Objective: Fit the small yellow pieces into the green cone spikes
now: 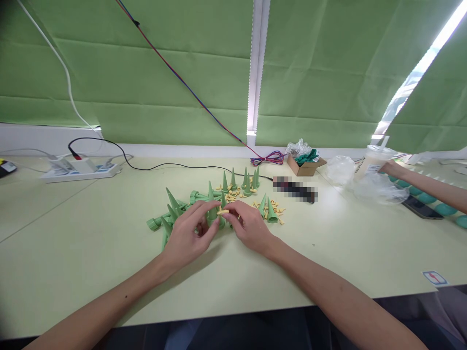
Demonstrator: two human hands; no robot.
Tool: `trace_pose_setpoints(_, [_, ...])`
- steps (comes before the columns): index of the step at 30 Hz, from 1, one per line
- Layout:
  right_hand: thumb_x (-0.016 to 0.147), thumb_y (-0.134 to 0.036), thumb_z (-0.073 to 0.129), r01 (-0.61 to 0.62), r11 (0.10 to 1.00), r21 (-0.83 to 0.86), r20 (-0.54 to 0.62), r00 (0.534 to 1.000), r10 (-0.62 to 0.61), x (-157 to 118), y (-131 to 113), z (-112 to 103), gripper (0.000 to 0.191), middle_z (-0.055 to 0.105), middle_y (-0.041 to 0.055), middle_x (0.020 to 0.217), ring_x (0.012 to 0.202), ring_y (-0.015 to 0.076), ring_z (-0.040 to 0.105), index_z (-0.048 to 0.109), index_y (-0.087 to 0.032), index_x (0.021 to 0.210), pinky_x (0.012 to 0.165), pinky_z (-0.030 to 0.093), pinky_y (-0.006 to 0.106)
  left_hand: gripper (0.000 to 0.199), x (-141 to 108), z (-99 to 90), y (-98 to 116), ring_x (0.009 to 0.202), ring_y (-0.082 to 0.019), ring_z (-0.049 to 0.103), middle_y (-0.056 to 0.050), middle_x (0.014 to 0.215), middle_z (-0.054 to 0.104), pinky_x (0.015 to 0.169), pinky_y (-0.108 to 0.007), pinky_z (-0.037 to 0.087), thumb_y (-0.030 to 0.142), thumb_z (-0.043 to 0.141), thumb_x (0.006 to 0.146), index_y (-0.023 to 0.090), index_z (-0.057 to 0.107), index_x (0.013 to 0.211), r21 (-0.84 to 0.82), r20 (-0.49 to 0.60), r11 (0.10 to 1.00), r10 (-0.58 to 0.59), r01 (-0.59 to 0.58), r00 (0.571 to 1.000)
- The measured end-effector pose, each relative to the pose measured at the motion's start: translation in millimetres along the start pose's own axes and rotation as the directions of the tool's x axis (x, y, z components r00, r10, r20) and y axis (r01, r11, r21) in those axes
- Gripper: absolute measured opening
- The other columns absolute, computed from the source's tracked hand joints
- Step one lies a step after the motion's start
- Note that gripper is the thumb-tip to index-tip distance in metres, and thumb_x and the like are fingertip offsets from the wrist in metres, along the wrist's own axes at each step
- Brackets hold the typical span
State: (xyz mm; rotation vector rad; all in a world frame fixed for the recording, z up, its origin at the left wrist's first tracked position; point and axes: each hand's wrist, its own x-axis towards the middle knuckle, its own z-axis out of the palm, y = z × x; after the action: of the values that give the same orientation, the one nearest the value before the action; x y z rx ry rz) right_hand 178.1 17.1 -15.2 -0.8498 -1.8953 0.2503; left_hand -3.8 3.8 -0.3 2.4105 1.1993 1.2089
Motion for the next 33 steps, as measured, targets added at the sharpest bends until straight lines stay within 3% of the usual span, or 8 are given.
trace_pose_setpoints(15, [0.098, -0.029, 0.046, -0.058, 0.998, -0.015, 0.057, 0.997, 0.058, 0.7, 2.0, -0.1, 0.026, 0.051, -0.0019, 0.063, 0.056, 0.011, 0.044, 0.055, -0.019, 0.076, 0.057, 0.037, 0.023, 0.031, -1.2, 0.2, 1.1, 0.055, -0.005, 0.047, -0.001, 0.095, 0.056, 0.054, -0.021, 0.044, 0.019, 0.053, 0.092, 0.023, 0.057, 0.122, -0.043, 0.026, 0.999, 0.006, -0.005, 1.0])
trace_pose_setpoints(25, [0.1, -0.031, 0.042, -0.082, 0.996, -0.023, 0.076, 0.994, 0.083, -1.7, 7.4, 2.8, 0.039, 0.034, -0.0052, 0.056, 0.052, 0.0098, 0.031, 0.035, -0.02, 0.064, 0.053, 0.029, 0.023, 0.028, -1.3, 1.4, 0.4, 0.054, -0.005, 0.046, -0.001, 0.098, 0.057, 0.053, -0.021, 0.044, 0.02, 0.052, 0.093, 0.023, 0.058, 0.12, -0.067, 0.052, 0.998, -0.005, 0.009, 0.999])
trace_pose_setpoints(29, [0.1, -0.033, 0.041, -0.105, 0.994, -0.033, 0.081, 0.991, 0.108, -1.7, 6.7, 3.0, 0.039, 0.036, -0.0049, 0.056, 0.052, 0.01, 0.033, 0.036, -0.02, 0.064, 0.054, 0.029, 0.024, 0.028, -1.0, 1.3, 0.0, 0.054, -0.005, 0.046, -0.001, 0.097, 0.057, 0.054, -0.021, 0.044, 0.02, 0.053, 0.092, 0.023, 0.058, 0.12, -0.048, 0.041, 0.999, 0.001, 0.001, 0.999])
trace_pose_setpoints(33, [0.1, -0.033, 0.041, -0.135, 0.991, -0.012, 0.094, 0.986, 0.135, -0.7, 1.4, 0.3, 0.031, 0.05, -0.0027, 0.061, 0.054, 0.0109, 0.044, 0.051, -0.02, 0.074, 0.057, 0.036, 0.024, 0.029, -0.5, -0.3, 0.5, 0.055, -0.005, 0.046, 0.0, 0.092, 0.056, 0.056, -0.021, 0.045, 0.018, 0.053, 0.091, 0.023, 0.058, 0.12, -0.025, 0.005, 1.0, 0.009, -0.009, 1.0])
